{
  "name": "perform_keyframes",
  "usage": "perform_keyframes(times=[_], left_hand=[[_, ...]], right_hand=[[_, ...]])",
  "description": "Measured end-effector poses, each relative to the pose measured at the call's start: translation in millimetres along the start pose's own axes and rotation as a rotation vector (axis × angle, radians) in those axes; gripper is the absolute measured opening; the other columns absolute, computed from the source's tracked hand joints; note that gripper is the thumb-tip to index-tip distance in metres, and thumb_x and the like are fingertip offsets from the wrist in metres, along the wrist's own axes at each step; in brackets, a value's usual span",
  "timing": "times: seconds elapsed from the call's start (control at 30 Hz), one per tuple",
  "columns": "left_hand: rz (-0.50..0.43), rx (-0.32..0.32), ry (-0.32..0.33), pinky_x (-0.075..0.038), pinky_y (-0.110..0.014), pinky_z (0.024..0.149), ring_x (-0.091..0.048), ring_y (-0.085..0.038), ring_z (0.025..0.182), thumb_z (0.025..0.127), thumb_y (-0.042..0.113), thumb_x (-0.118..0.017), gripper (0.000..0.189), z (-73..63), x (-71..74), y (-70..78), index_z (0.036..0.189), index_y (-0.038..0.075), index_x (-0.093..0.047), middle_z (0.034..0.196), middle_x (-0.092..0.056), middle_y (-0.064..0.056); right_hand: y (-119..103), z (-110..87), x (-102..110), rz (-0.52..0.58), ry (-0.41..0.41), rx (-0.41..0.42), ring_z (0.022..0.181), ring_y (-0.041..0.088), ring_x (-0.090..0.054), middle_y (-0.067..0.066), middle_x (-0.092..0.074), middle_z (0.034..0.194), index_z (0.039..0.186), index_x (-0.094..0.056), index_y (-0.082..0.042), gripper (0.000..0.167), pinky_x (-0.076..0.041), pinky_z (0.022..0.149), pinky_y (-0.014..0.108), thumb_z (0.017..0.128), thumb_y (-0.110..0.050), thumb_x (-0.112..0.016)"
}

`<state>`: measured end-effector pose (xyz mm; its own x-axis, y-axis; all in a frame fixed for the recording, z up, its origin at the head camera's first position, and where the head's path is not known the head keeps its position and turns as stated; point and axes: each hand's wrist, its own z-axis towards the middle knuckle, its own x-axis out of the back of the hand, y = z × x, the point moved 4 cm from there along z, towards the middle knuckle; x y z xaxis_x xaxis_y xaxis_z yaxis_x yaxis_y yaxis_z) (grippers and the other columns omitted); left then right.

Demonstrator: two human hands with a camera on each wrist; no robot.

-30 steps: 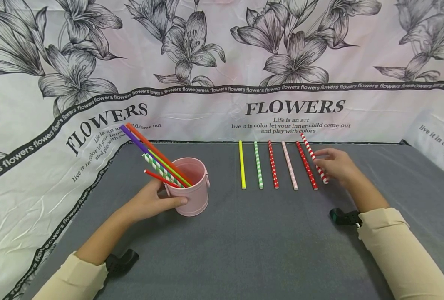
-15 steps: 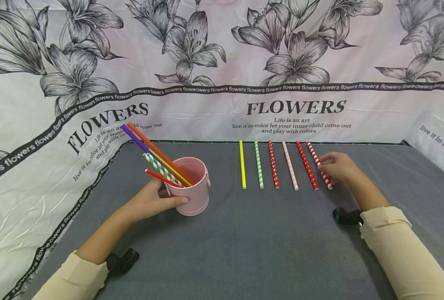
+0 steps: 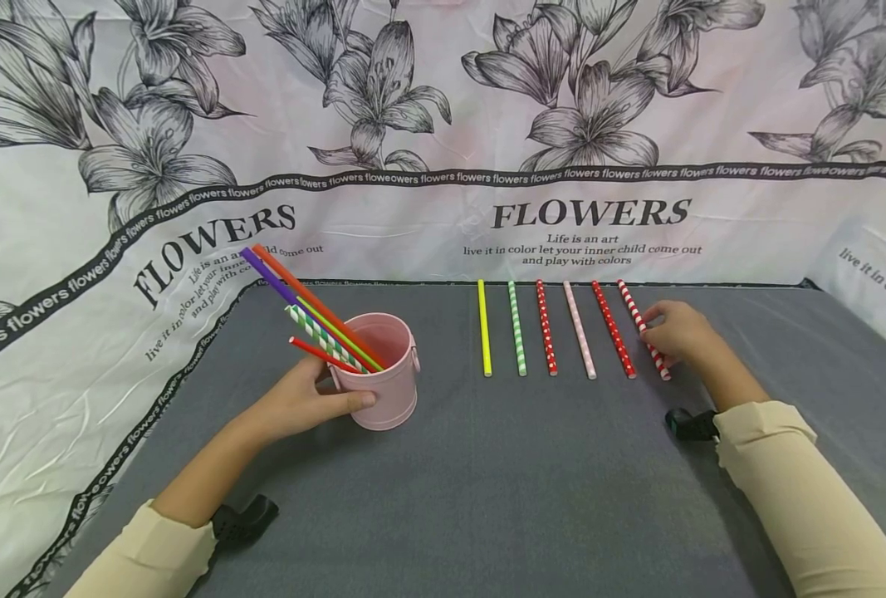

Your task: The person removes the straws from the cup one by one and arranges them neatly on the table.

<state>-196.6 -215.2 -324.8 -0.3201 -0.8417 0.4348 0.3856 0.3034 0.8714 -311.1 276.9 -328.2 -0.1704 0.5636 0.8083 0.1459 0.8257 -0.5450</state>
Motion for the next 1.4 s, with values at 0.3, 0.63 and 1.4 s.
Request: perform_keyframes(times=[0.3, 0.63, 1.4], left_hand=[[0.005, 0.019, 0.004, -0.051, -0.048, 0.096, -0.052, -0.028, 0.123, 0.085, 0.016, -0.081, 0.073, -0.8, -0.4, 0.8, 0.147, 0.016, -0.043, 0.134, -0.055, -0.004], [0.013, 0.019, 0.01, -0.051, -0.048, 0.096, -0.052, -0.028, 0.123, 0.085, 0.016, -0.082, 0.073, -0.7, 0.1, 1.4, 0.147, 0.017, -0.043, 0.133, -0.056, -0.004], [0.005, 0.019, 0.008, -0.051, -0.049, 0.096, -0.052, -0.027, 0.123, 0.085, 0.018, -0.081, 0.071, -0.4, -0.5, 0.9, 0.145, 0.016, -0.044, 0.132, -0.057, -0.003]], right_hand=[[1, -2.7, 0, -0.032, 0.008, 0.018, 0.061, 0.021, -0.06, 0.024, -0.056, 0.094, 0.126, -0.047, 0.012, 0.042, -0.056, 0.055, 0.034, 0.094, -0.011, -0.061], [-8, -10.2, 0, -0.136, 0.054, 0.06, 0.084, 0.036, -0.059, 0.031, -0.053, 0.112, 0.13, -0.044, 0.012, 0.055, -0.052, 0.067, 0.044, 0.09, -0.019, -0.066], [-134, -65.2, -31, -0.028, 0.11, 0.491, 0.107, 0.039, -0.06, 0.025, -0.062, 0.118, 0.131, -0.056, 0.005, 0.039, -0.05, 0.087, 0.054, 0.095, -0.009, -0.062]])
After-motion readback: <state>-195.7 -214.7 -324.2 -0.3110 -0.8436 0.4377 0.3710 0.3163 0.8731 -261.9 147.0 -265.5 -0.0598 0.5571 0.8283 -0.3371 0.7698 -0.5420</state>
